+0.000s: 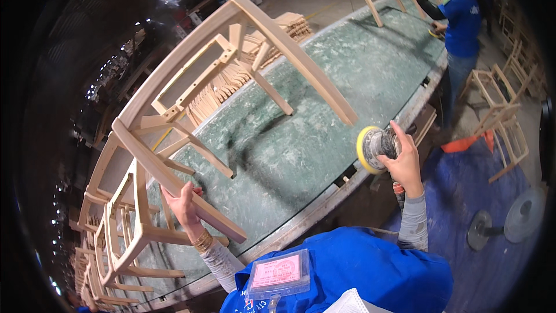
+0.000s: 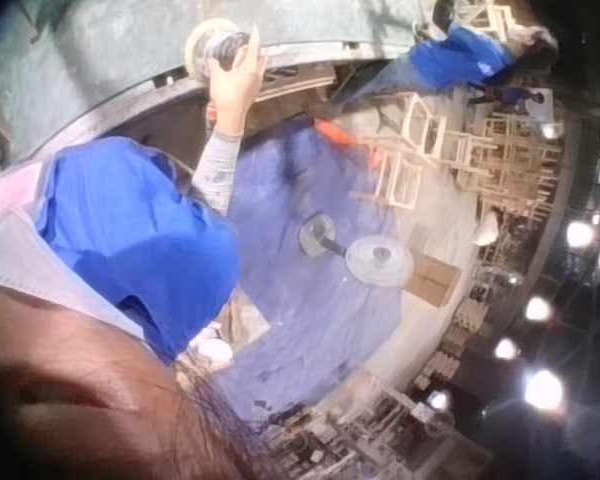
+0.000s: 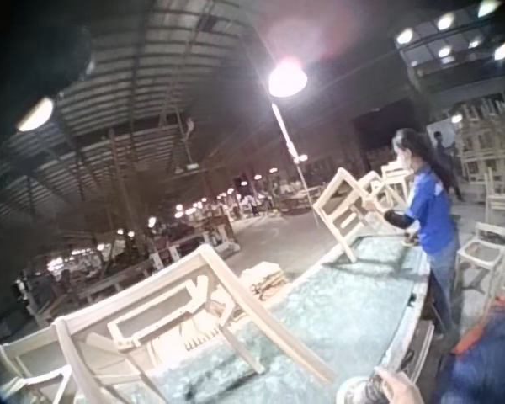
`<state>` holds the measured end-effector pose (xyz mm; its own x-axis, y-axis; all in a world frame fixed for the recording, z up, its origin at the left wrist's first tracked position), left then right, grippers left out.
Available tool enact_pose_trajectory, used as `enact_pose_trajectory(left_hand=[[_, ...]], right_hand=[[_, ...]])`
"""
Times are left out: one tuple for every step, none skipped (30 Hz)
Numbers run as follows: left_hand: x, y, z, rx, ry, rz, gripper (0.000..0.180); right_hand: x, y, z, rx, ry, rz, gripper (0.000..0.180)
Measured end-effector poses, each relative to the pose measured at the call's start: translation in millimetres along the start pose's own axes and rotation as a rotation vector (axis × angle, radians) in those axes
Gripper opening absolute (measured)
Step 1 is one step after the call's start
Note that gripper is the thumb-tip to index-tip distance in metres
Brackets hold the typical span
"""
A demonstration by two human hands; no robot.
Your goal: The person uses a handheld orbital sander to smooth the surfaces of wooden chair frames. They systematically sand the legs and backrests of multiple chairs, repositioning the frames as needed to access different areas.
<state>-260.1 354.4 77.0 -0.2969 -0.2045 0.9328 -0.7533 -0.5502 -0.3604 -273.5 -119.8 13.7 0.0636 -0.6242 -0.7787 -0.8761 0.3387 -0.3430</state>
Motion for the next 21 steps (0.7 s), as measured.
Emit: enact_pose_trajectory(left_hand=[[1.3,-4.1,-0.2,-0.015,0.016,-0.021,0.055],[1.0,-7.2,-0.8,-0.022,0.007,-0.010,0.055],[0.2,-9.9,-0.3,-0.047,0.020,-0.013,0.053],[-1.1,-12.2,-0.9,-0.064,0.038,-0.011,0.052],[-2.9,-14.8,-2.3,-0.079,0.055,-0.009,0.050],[-6.1,-18.8,-4.6,-0.105,0.098,-0.012,0.047],[-12.2,-22.1,-11.5,-0.121,0.139,-0.016,0.045],[-17.7,-23.3,-14.4,-0.141,0.183,-0.020,0.043],[-24.3,-21.6,-18.7,-0.153,0.261,-0.095,0.044],[-25.0,-18.5,-15.0,-0.167,0.347,-0.171,0.045],[-24.2,-15.9,-13.8,-0.177,0.430,-0.246,0.046],[-25.3,-5.3,-11.9,-0.263,0.386,-0.166,0.052],[-31.3,0.7,-20.4,-0.243,0.382,-0.173,0.063],[-41.2,7.0,-27.2,-0.272,0.390,-0.069,0.070],[-52.1,13.1,-32.6,-0.306,0.404,0.035,0.078],[-54.0,8.3,-34.6,-0.278,0.442,-0.175,0.073],[-62.6,2.3,-45.9,-0.239,0.511,-0.291,0.068],[-61.7,-1.9,-32.8,-0.301,0.558,-0.292,0.064],[-51.9,-2.6,-12.0,-0.261,0.617,-0.299,0.062],[-38.3,-1.1,2.3,-0.221,0.672,-0.302,0.060],[-33.7,0.2,2.8,-0.216,0.705,-0.274,0.057]], right_hand=[[6.0,5.7,-0.4,-0.002,0.020,0.027,0.081],[12.8,11.3,0.3,-0.005,0.039,0.053,0.081],[18.7,17.4,1.7,-0.009,0.058,0.078,0.082],[22.1,20.9,3.2,-0.016,0.082,0.086,0.083],[25.1,24.2,6.5,-0.013,0.082,0.081,0.083],[27.5,27.4,10.8,-0.012,0.081,0.076,0.083],[27.2,29.0,15.0,-0.019,0.079,0.065,0.083],[23.9,30.0,17.8,-0.061,0.091,0.107,0.083],[22.3,31.7,22.4,-0.081,0.078,0.101,0.082],[21.9,31.5,27.8,-0.094,0.072,0.093,0.082],[20.6,31.8,33.0,-0.110,0.064,0.083,0.082],[18.2,33.9,37.6,-0.127,0.041,0.093,0.079],[13.7,33.9,42.8,-0.151,0.031,0.070,0.079],[11.0,33.7,47.0,-0.184,0.018,0.035,0.078],[8.5,32.7,52.8,-0.227,0.000,-0.014,0.078],[8.7,32.3,58.9,-0.250,-0.029,-0.035,0.079],[3.9,32.8,66.9,-0.297,-0.074,-0.078,0.080],[5.0,33.6,73.5,-0.309,-0.075,-0.104,0.081],[7.4,34.3,78.6,-0.309,-0.062,-0.115,0.083],[5.6,35.3,85.2,-0.340,-0.061,-0.126,0.084],[3.2,36.8,91.2,-0.377,-0.062,-0.140,0.085]])
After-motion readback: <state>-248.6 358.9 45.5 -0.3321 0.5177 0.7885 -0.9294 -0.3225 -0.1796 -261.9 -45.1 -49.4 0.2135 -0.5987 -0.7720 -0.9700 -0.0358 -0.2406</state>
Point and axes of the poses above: each hand's wrist, its own y-axis away from the middle knuckle, its own z-axis out of the palm, x = y × z, the point moved 1 cm from there along -y, towards the middle knuckle, and after that the axes turned 1 degree about z, right-handed, at the moved point
